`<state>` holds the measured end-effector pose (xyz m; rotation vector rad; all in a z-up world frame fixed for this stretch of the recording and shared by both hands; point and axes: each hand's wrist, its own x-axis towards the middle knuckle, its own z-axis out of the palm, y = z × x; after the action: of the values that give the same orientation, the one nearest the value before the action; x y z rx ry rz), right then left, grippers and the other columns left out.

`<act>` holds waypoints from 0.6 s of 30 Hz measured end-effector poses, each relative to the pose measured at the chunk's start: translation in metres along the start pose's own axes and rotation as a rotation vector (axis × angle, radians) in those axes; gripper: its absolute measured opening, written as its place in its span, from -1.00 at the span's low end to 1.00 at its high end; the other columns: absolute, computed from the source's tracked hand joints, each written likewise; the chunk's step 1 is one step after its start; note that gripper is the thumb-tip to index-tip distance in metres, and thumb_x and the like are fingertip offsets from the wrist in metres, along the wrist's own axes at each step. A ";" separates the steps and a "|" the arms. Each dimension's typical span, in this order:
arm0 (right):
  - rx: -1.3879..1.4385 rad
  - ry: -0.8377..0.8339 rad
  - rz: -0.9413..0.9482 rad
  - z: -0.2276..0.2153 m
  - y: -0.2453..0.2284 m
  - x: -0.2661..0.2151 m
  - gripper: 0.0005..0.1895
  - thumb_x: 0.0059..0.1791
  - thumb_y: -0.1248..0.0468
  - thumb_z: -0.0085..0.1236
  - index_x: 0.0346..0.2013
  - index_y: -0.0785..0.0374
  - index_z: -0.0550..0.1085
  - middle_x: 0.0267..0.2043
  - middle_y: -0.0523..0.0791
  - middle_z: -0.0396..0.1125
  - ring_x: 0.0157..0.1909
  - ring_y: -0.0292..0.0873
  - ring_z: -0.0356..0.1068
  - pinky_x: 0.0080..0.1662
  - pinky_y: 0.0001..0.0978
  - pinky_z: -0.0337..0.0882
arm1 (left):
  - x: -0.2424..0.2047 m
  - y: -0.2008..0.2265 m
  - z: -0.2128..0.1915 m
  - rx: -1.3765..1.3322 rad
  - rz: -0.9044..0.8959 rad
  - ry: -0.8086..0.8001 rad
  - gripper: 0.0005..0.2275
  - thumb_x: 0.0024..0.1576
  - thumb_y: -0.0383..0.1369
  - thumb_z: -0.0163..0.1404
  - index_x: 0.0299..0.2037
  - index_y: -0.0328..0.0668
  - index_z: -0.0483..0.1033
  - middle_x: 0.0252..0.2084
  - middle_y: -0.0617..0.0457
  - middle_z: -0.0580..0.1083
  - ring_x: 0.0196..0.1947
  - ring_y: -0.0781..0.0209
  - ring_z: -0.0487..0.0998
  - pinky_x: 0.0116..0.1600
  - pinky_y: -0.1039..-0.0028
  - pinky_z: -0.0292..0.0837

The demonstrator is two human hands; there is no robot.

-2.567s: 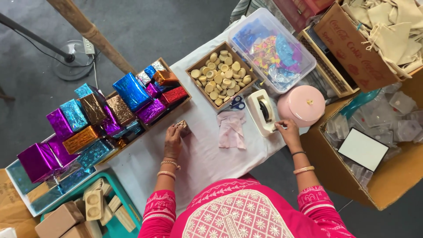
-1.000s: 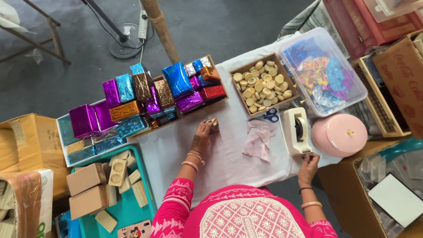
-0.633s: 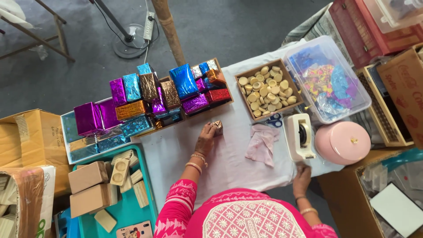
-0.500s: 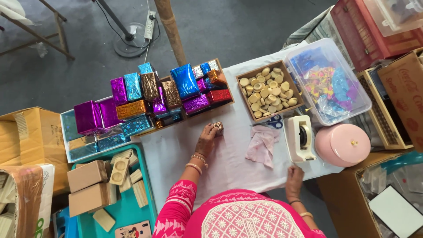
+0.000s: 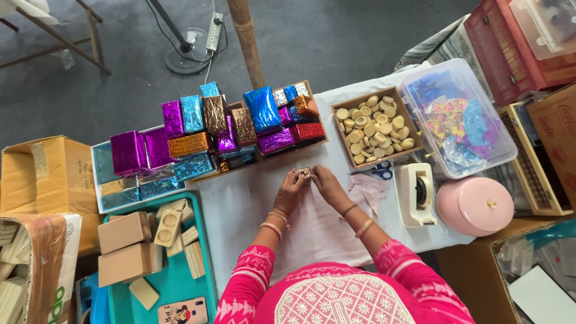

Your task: Wrapping wooden blocks with colorful foil paper.

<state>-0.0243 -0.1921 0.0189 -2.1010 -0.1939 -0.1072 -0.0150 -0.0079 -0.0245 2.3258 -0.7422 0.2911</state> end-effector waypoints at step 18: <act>-0.292 -0.273 0.094 0.004 -0.008 0.046 -0.81 -0.01 0.21 0.12 -0.18 0.19 0.37 -0.29 0.04 0.44 -0.18 0.21 0.43 -0.20 0.04 0.41 | 0.000 0.001 0.000 0.017 0.022 0.003 -0.69 0.06 -0.64 -0.02 0.04 -0.32 0.42 0.13 -0.26 0.43 0.26 -0.29 0.40 0.35 0.13 0.34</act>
<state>0.0197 -0.1801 0.0312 -2.4088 -0.2541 0.2222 -0.0154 -0.0084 -0.0243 2.3339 -0.7676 0.3113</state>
